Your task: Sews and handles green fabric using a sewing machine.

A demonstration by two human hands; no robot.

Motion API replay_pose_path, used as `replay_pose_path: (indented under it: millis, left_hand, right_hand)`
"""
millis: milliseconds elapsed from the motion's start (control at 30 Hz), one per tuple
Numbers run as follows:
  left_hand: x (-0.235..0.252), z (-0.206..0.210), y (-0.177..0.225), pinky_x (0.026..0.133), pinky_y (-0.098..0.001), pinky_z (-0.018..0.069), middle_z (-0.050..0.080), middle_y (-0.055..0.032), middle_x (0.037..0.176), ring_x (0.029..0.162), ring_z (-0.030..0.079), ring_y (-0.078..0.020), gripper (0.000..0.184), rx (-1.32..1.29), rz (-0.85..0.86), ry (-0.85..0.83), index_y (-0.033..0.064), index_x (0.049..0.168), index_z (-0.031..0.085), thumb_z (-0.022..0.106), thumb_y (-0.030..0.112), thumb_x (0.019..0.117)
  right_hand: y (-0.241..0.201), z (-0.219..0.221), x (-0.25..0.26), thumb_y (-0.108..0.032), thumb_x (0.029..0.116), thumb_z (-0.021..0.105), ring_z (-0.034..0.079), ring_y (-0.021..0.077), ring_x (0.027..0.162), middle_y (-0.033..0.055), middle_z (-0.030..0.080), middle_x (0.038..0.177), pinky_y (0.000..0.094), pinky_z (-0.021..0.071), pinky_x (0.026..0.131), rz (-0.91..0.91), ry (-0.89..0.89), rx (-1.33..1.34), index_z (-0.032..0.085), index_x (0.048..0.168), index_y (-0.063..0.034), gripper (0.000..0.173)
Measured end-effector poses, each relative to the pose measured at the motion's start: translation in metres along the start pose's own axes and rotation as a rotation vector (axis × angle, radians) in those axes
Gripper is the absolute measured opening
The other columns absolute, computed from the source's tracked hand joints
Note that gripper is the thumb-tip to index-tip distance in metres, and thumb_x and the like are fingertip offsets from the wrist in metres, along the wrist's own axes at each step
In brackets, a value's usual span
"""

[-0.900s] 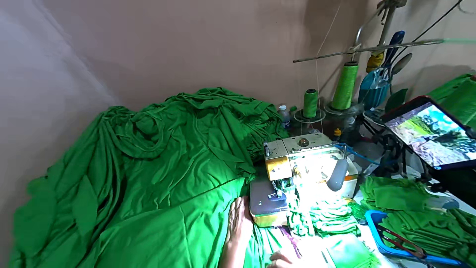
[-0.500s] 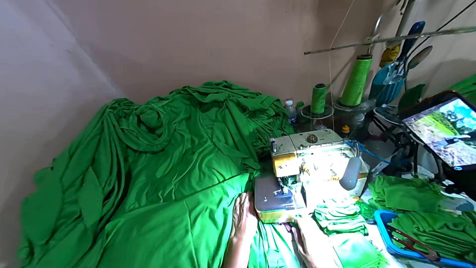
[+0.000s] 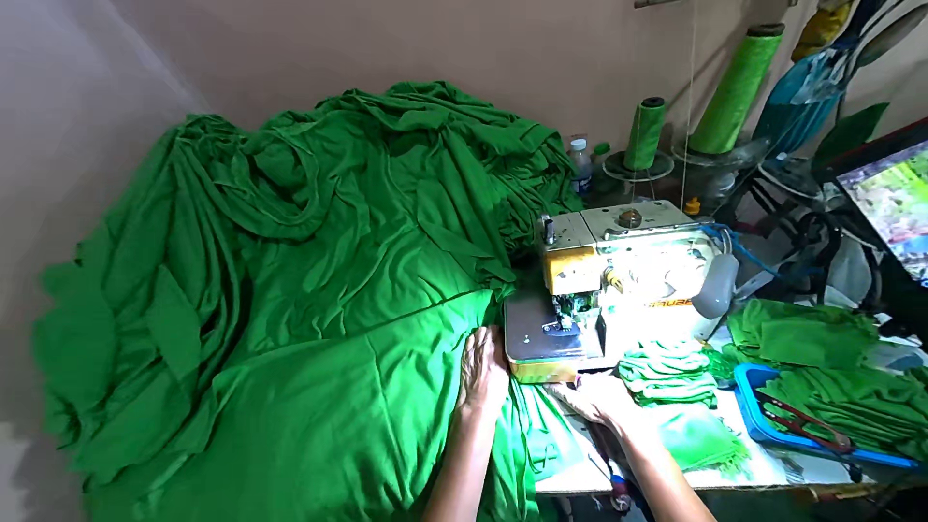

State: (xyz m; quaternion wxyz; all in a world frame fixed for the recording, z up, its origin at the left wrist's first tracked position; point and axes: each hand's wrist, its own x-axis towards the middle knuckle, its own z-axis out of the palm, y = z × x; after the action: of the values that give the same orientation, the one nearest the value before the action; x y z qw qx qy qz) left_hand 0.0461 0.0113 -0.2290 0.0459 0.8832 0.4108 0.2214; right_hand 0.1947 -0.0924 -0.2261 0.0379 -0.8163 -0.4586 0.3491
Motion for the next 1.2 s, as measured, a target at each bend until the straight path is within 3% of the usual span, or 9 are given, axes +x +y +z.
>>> replay_pose_path:
  millis: [133,267,367,467,533,600,767,1067,1200]
  left_hand:
    - [0.009,-0.029,0.002,0.115,-0.0462,0.0379,0.058,-0.0252,0.140,0.134,0.053,-0.0384,0.031,-0.043,0.003,-0.218,-0.0098,0.123,0.067,0.058,-0.001,0.0940]
    - [0.019,-0.057,0.014,0.096,-0.0485,0.0537,0.070,-0.0210,0.120,0.109,0.069,-0.0351,0.027,-0.167,-0.040,0.019,-0.0026,0.116,0.073,0.051,0.001,0.1021]
    - [0.039,-0.077,0.030,0.086,-0.0408,0.0560,0.071,-0.0243,0.110,0.095,0.070,-0.0315,0.022,-0.346,0.001,0.167,-0.0080,0.116,0.071,0.057,-0.001,0.0991]
    - [0.064,-0.075,0.042,0.092,-0.0391,0.0531,0.067,-0.0215,0.124,0.105,0.067,-0.0264,0.029,-0.625,0.009,0.203,-0.0048,0.126,0.065,0.053,0.011,0.1055]
    - [0.085,-0.063,0.040,0.101,-0.0442,0.0514,0.062,-0.0171,0.136,0.119,0.063,-0.0256,0.038,-0.759,0.052,0.167,0.0018,0.135,0.062,0.045,0.025,0.1096]
    - [0.097,-0.059,0.045,0.110,-0.0496,0.0432,0.055,-0.0166,0.145,0.133,0.054,-0.0277,0.045,-0.853,0.051,0.090,0.0050,0.142,0.057,0.039,0.032,0.1107]
    - [0.117,-0.063,0.059,0.115,-0.0447,0.0369,0.052,-0.0193,0.144,0.137,0.047,-0.0257,0.045,-0.928,0.032,-0.017,0.0023,0.140,0.057,0.036,0.029,0.1115]
    - [0.125,-0.068,0.059,0.116,-0.0474,0.0349,0.048,-0.0195,0.149,0.141,0.042,-0.0269,0.051,-0.974,0.037,-0.060,0.0016,0.139,0.058,0.034,0.037,0.1112]
    - [0.129,-0.068,0.062,0.118,-0.0474,0.0315,0.048,-0.0181,0.151,0.144,0.040,-0.0262,0.052,-1.036,0.045,-0.114,0.0024,0.144,0.054,0.034,0.038,0.1110]
  right_hand:
    - [0.005,0.018,-0.023,-0.053,0.1066,0.043,0.060,0.0423,0.124,0.0248,0.064,0.130,0.0597,0.0456,0.101,-0.063,0.176,0.003,0.063,0.131,-0.0020,0.060]
    - [0.025,0.050,-0.047,-0.010,0.0925,0.067,0.070,0.0445,0.101,0.0275,0.070,0.110,0.0584,0.0546,0.086,-0.413,0.733,0.165,0.074,0.109,0.0068,0.024]
    - [0.024,0.057,-0.044,-0.011,0.0906,0.065,0.074,0.0317,0.077,0.0175,0.074,0.091,0.0459,0.0602,0.068,-0.550,1.030,0.240,0.076,0.102,0.0036,0.021]
    - [0.023,0.066,-0.035,-0.016,0.0903,0.061,0.073,0.0267,0.071,0.0131,0.074,0.083,0.0416,0.0587,0.064,-0.614,1.100,0.238,0.077,0.094,-0.0001,0.022]
    - [0.025,0.077,-0.032,-0.017,0.0908,0.061,0.070,0.0240,0.073,0.0113,0.073,0.080,0.0381,0.0557,0.070,-0.649,1.103,0.270,0.077,0.090,-0.0024,0.021]
    - [0.024,0.079,-0.033,-0.014,0.0924,0.062,0.068,0.0150,0.071,0.0106,0.071,0.078,0.0244,0.0551,0.070,-0.681,1.095,0.377,0.076,0.089,-0.0007,0.020]
    - [0.020,0.057,-0.033,-0.012,0.0954,0.062,0.065,0.0032,0.076,0.0118,0.071,0.083,0.0111,0.0513,0.075,-0.722,1.208,0.510,0.074,0.093,0.0041,0.020]
    - [0.002,0.034,-0.024,-0.018,0.0970,0.059,0.067,0.0166,0.088,0.0187,0.072,0.098,0.0216,0.0518,0.079,-0.692,1.321,0.402,0.073,0.106,0.0038,0.027]
    - [-0.002,0.031,-0.018,-0.024,0.0971,0.058,0.066,0.0277,0.097,0.0221,0.070,0.107,0.0359,0.0514,0.086,-0.646,1.280,0.366,0.072,0.113,0.0025,0.034]
